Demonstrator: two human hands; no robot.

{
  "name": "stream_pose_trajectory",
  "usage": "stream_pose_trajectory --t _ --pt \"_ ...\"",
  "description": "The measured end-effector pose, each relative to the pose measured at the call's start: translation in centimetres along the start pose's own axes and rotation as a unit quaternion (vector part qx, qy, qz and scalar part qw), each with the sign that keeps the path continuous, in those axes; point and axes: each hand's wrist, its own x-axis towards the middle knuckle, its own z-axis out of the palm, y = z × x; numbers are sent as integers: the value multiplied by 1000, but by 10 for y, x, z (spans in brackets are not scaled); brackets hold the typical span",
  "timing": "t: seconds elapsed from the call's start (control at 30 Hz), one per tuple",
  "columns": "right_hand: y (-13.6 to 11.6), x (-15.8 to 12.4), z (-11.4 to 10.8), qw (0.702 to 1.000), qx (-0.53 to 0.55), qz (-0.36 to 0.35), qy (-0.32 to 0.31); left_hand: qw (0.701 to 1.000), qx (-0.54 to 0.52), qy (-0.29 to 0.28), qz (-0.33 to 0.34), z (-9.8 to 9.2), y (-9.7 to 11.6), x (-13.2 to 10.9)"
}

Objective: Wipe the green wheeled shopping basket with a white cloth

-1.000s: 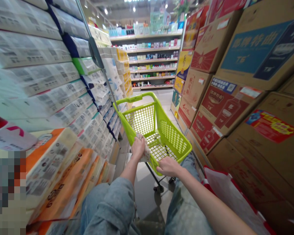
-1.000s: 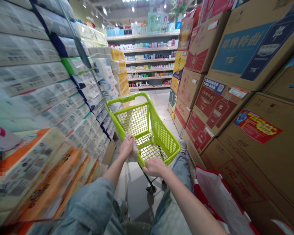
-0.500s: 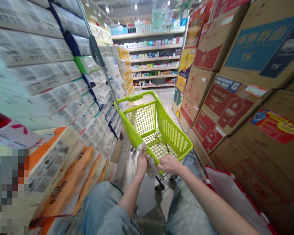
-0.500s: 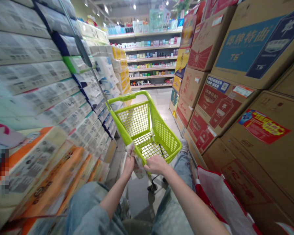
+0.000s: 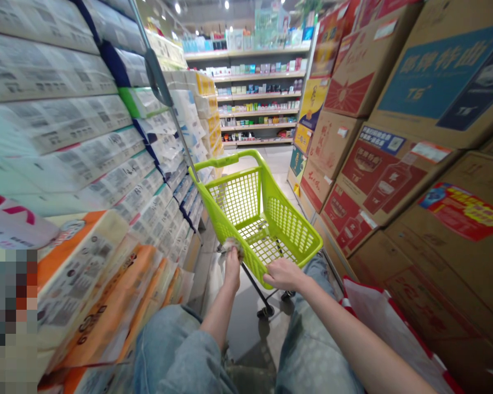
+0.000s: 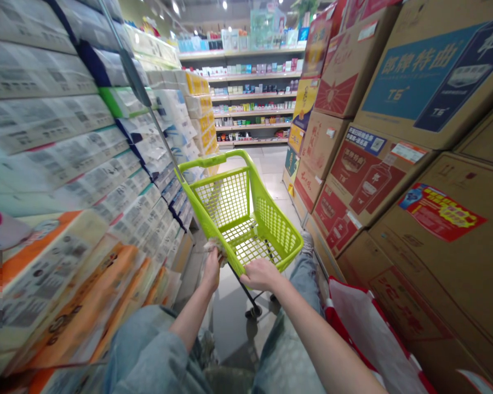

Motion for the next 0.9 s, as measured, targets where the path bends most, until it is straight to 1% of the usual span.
stream_pose_trajectory --t 0.07,0.1,0.13,0.23,0.3,0.37,0.53,0.63,0.73,0.8,0.9 --pt "0 0 -1 1000 -3 1 -4 991 -130 -21 -27 -4 -3 3" --pt "-1 0 -1 1000 -3 1 -5 983 -174 -28 -45 -6 -2 7" --pt "-2 0 -1 1000 -3 1 -5 980 -188 -33 -61 -8 1 10" --pt "-6 2 -1 1000 -2 -3 -3 981 -170 -57 -75 -14 10 21" --pt "-8 3 -1 1000 -1 -5 1 983 -149 -76 -70 -18 14 26" --pt "-9 4 0 1000 1 -5 3 986 -135 -82 -60 -21 14 29" --pt "-7 4 2 1000 1 -15 6 994 -98 -30 -33 -22 8 35" --pt "-4 1 2 1000 -5 -13 5 999 -52 10 4 -20 4 38" --pt "-2 -1 2 1000 -11 -7 3 997 -25 55 40 -19 0 37" --pt "-2 -1 1 1000 -12 -3 0 995 -45 65 58 -19 -2 32" --pt "-2 0 2 1000 -11 -1 -3 988 -113 54 89 -18 1 24"
